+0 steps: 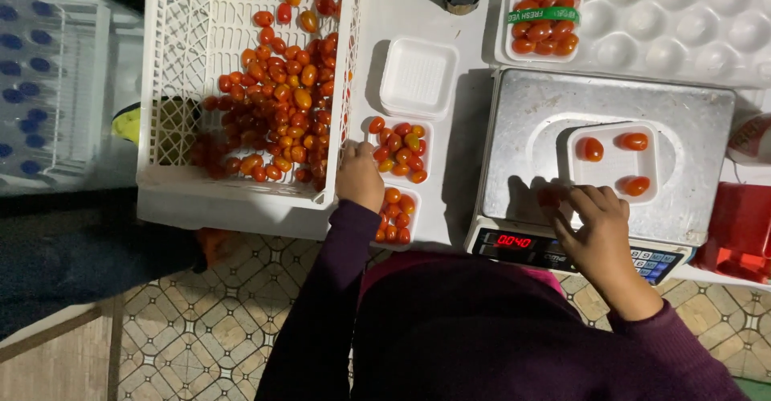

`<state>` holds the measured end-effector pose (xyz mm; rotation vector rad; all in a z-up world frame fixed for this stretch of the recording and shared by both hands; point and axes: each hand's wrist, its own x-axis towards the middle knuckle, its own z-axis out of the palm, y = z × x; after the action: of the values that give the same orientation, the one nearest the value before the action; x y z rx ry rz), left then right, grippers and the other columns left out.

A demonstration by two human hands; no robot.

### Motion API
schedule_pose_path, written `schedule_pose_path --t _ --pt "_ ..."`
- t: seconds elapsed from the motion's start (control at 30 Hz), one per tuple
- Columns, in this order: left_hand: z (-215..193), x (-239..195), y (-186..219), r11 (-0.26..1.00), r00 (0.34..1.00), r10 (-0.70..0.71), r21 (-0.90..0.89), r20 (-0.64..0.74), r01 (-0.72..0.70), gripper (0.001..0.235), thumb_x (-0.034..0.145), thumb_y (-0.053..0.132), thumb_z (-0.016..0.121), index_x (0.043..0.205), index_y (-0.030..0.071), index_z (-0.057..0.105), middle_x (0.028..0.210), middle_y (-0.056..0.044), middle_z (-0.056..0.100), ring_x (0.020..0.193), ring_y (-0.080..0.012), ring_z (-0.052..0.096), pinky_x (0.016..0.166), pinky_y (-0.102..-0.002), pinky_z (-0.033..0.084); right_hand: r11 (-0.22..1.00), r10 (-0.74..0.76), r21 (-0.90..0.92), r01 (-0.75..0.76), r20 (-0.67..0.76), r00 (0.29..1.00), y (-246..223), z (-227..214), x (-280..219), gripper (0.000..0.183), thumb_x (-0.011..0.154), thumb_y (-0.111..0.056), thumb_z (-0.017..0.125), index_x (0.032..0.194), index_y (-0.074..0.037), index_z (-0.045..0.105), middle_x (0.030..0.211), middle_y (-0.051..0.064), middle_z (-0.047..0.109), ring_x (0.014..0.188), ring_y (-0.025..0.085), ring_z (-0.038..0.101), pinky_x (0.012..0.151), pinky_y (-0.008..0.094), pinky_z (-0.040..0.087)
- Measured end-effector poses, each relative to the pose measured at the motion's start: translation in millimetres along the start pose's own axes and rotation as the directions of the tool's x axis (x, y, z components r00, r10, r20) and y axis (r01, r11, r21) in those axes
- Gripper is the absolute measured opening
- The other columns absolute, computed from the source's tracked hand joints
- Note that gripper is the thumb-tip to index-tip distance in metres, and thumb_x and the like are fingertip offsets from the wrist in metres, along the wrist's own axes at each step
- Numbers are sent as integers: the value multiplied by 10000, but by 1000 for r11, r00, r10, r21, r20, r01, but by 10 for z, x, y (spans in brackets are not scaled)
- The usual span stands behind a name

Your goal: The person sorts cherry tomatoes into plastic containers, weighs them on a digital scale, and applies labels by hand.

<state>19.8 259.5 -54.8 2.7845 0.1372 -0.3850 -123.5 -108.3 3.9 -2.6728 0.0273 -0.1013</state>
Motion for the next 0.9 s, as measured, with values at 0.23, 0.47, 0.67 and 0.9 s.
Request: schedule_pose_path --t 0.23,0.47,0.67,0.9 --pt "327 -161 -142 997 997 -58 57 46 55 287 951 308 700 1129 99 615 1160 -92 596 1099 -323 668 858 -487 608 636 342 632 -443 284 896 -635 -324 220 310 939 -49 699 1248 -73 710 950 143 722 826 227 610 768 367 474" --pt "491 -121 -158 990 998 -34 137 -49 40 368 903 462 726 1026 131 622 1072 -59 585 1013 -320 672 780 -535 617 139 300 846 -515 459 836 -538 -283 197 351 953 -11 581 1299 37 604 973 168 685 715 210 602 626 296 431" --pt "556 -141 -172 992 996 -94 84 -3 94 304 931 468 696 1057 209 599 1051 -23 618 1022 -340 697 822 -586 593 -4 256 841 -541 524 813 -429 -253 101 365 956 -50 565 1319 -26 571 977 158 692 739 243 627 637 341 440" --pt "413 -175 -62 990 987 -135 60 85 130 233 983 380 637 1168 310 513 1053 7 709 1025 -311 737 889 -578 555 -360 75 789 -498 556 828 -509 -293 46 424 962 -218 578 1347 -39 573 1000 156 671 739 256 628 605 358 491"
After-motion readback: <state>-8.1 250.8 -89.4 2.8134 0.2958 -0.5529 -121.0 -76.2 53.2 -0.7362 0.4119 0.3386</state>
